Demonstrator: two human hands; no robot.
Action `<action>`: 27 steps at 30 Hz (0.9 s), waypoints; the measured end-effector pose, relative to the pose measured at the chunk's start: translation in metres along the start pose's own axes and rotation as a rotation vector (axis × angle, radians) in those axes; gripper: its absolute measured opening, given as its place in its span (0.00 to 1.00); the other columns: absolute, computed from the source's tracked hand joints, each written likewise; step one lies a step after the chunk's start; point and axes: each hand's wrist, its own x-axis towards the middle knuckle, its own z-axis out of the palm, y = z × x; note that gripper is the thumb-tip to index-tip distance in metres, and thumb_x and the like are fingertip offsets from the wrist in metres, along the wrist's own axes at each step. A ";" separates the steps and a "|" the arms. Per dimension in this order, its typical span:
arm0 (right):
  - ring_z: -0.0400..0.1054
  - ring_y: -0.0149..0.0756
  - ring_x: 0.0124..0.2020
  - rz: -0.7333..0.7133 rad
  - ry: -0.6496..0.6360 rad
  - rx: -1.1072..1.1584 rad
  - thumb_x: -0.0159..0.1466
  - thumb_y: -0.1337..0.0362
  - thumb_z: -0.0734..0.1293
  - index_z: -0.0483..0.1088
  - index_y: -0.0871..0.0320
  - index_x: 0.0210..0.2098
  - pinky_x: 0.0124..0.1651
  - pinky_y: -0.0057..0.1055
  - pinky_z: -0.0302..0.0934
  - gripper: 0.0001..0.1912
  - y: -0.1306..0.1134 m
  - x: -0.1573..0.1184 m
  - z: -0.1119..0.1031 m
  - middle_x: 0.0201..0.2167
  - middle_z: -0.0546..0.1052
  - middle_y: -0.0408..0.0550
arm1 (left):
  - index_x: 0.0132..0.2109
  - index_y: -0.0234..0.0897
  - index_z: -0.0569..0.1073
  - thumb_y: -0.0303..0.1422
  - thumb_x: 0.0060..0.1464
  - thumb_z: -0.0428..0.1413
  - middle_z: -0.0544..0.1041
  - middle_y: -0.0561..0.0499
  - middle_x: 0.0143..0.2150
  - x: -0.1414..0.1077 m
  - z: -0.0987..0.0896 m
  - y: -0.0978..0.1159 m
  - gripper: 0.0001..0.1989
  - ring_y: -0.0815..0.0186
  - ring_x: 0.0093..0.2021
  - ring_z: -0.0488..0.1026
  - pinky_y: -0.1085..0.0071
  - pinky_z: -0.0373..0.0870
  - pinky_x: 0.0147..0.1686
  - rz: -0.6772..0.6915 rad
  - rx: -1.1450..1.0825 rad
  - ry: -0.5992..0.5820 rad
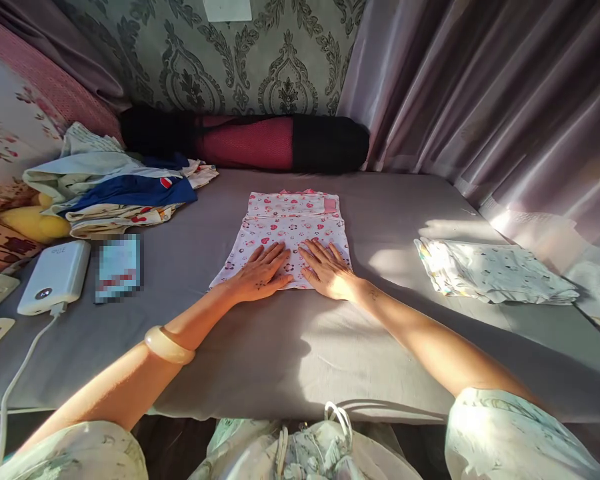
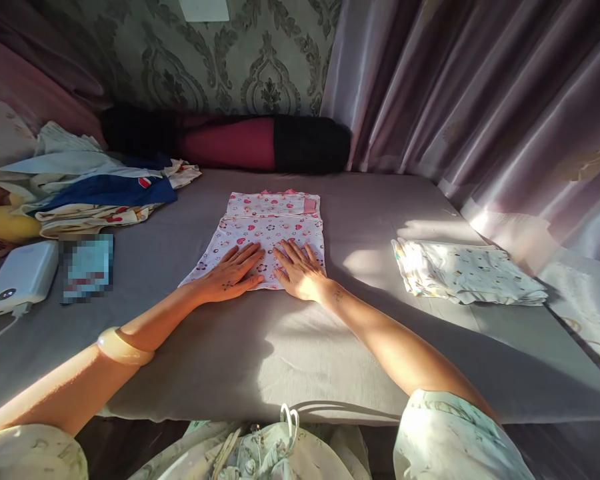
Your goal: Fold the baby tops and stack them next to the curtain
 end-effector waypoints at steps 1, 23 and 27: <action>0.39 0.47 0.74 0.003 -0.007 -0.001 0.73 0.56 0.52 0.52 0.57 0.72 0.73 0.52 0.32 0.30 0.000 0.000 -0.001 0.73 0.48 0.51 | 0.73 0.35 0.49 0.54 0.66 0.35 0.42 0.45 0.76 0.000 -0.001 0.000 0.38 0.59 0.75 0.37 0.58 0.32 0.72 0.000 -0.005 -0.008; 0.43 0.43 0.73 -0.289 0.037 0.051 0.75 0.52 0.51 0.51 0.62 0.71 0.74 0.50 0.36 0.31 -0.035 -0.047 0.009 0.72 0.53 0.53 | 0.48 0.37 0.76 0.31 0.68 0.44 0.77 0.45 0.48 -0.046 -0.022 0.033 0.16 0.62 0.47 0.74 0.65 0.72 0.52 0.191 0.070 0.149; 0.46 0.44 0.72 -0.276 0.057 0.047 0.74 0.53 0.52 0.55 0.60 0.70 0.73 0.49 0.39 0.29 -0.035 -0.045 0.007 0.71 0.56 0.53 | 0.44 0.36 0.76 0.26 0.66 0.45 0.77 0.46 0.44 -0.041 -0.024 0.034 0.14 0.63 0.43 0.74 0.66 0.71 0.51 0.186 0.145 0.114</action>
